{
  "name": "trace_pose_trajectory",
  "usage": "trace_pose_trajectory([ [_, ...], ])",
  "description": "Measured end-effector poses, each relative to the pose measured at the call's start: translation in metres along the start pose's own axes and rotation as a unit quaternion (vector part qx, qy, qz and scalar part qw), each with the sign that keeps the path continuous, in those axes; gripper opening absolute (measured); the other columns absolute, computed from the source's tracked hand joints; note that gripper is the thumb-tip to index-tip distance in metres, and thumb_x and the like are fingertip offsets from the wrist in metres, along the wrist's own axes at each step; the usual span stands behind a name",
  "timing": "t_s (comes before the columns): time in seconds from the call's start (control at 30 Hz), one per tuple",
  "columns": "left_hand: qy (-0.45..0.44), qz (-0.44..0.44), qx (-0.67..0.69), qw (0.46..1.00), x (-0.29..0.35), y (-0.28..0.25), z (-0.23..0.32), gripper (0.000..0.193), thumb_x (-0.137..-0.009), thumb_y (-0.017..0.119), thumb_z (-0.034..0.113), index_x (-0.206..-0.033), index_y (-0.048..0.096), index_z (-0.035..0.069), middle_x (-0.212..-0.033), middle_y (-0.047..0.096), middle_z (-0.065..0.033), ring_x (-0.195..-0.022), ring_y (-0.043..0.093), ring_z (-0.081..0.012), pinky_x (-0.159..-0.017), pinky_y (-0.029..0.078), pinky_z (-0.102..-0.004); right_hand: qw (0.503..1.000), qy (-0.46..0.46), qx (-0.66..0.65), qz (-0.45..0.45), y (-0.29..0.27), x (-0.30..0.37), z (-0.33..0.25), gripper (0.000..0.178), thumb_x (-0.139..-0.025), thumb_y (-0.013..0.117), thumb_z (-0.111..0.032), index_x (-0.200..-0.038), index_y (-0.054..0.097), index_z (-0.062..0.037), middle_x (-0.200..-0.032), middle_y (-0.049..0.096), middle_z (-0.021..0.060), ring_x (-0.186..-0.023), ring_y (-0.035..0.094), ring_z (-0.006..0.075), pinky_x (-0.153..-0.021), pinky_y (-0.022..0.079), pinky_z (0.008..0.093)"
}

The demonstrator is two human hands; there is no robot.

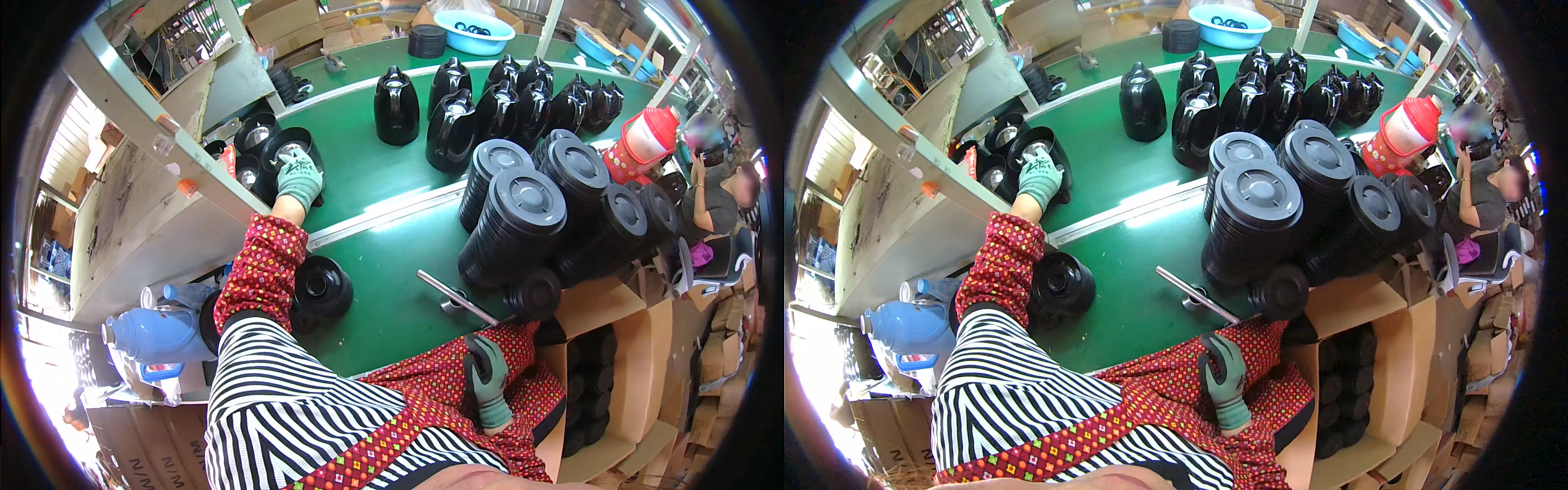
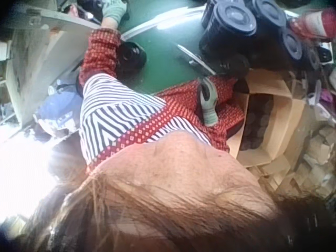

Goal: The person repeatedly picks up black plastic containers and circular black lids from a green workbench, inserts a metal rod into the container opening, and secures the lid. The person handles the containers one at a time and places the assembled units back on the table.

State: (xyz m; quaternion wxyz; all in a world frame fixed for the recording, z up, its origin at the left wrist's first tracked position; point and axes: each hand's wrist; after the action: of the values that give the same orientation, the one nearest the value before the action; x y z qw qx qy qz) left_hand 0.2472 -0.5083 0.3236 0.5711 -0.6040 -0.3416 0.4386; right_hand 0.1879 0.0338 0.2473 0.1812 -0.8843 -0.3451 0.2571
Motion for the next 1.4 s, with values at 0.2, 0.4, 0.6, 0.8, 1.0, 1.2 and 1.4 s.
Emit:
trace_pose_trajectory([
  [0.2,0.106,0.092,0.007,0.990,-0.004,0.020,-0.030,0.059,-0.094,0.070,0.033,-0.139,0.054,-0.002,-0.143,0.055,-0.0330,-0.102,0.073,-0.0433,-0.084,0.061,-0.0489,0.989,0.104,-0.101,-0.018,-0.008,0.005,0.004,0.033,-0.091,0.072,-0.009,-0.123,0.071,0.0007,-0.117,0.072,0.0177,-0.108,0.070,0.0334,-0.095,0.055,0.0397],
  [0.4,0.330,0.100,0.179,0.921,0.135,-0.116,0.000,0.049,-0.085,0.079,0.018,-0.127,0.059,0.003,-0.128,0.065,-0.0231,-0.109,0.067,-0.0419,-0.089,0.055,-0.0483,0.985,0.098,-0.139,-0.012,-0.042,-0.048,-0.060,0.063,-0.097,0.076,-0.023,-0.151,0.051,-0.0010,-0.145,0.059,0.0163,-0.120,0.064,0.0234,-0.096,0.053,0.0334],
  [0.6,0.553,-0.031,0.239,0.797,0.261,-0.198,0.051,0.035,-0.081,0.078,0.008,-0.111,0.062,0.002,-0.122,0.067,-0.0266,-0.089,0.069,-0.0443,-0.075,0.056,-0.0516,0.866,0.205,-0.452,-0.056,-0.073,-0.097,-0.098,0.086,-0.097,0.074,-0.047,-0.164,0.032,-0.0134,-0.148,0.054,0.0145,-0.113,0.064,0.0233,-0.083,0.060,0.0368],
  [0.8,0.729,-0.067,0.157,0.663,0.327,-0.201,0.079,0.034,-0.077,0.080,0.011,-0.106,0.063,0.005,-0.134,0.066,-0.0214,-0.082,0.070,-0.0375,-0.067,0.054,-0.0449,0.885,0.300,-0.323,-0.149,-0.104,-0.058,-0.093,0.075,-0.087,0.085,-0.040,-0.147,0.057,-0.0053,-0.125,0.071,0.0093,-0.103,0.070,0.0201,-0.085,0.059,0.0357],
  [1.0,0.532,-0.110,0.516,0.662,0.323,-0.101,0.093,0.068,-0.090,0.066,0.007,-0.154,0.046,0.004,-0.114,0.064,-0.0066,-0.090,0.061,-0.0174,-0.079,0.053,-0.0372,0.877,0.257,-0.403,0.056,-0.152,0.067,-0.082,0.051,-0.099,0.074,-0.028,-0.141,0.062,-0.0023,-0.132,0.070,0.0093,-0.119,0.065,0.0179,-0.104,0.052,0.0336],
  [1.2,0.323,-0.309,0.569,0.691,0.320,-0.058,0.146,0.071,-0.093,0.071,0.017,-0.156,0.044,0.002,-0.132,0.064,-0.0126,-0.116,0.061,-0.0236,-0.101,0.051,-0.0404,0.766,0.149,-0.620,0.085,-0.168,0.108,-0.073,0.044,-0.104,0.066,-0.017,-0.144,0.058,0.0007,-0.134,0.068,0.0090,-0.120,0.063,0.0160,-0.105,0.050,0.0331],
  [1.4,0.352,-0.429,0.558,0.617,0.329,-0.025,0.124,0.086,-0.083,0.084,0.022,-0.156,0.044,0.001,-0.142,0.061,-0.0128,-0.127,0.058,-0.0255,-0.110,0.047,-0.0428,0.818,0.226,-0.525,0.067,-0.152,0.090,-0.068,0.045,-0.102,0.070,-0.031,-0.134,0.065,0.0004,-0.121,0.072,0.0041,-0.104,0.064,0.0121,-0.091,0.055,0.0320],
])
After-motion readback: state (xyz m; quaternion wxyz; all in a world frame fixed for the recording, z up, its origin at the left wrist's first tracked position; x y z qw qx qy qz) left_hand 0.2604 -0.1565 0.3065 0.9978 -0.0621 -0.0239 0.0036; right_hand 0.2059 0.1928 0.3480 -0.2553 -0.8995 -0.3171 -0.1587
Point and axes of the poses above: each hand's wrist, its own x-axis away from the middle knuckle, its own y-axis out of the palm, z = x × y
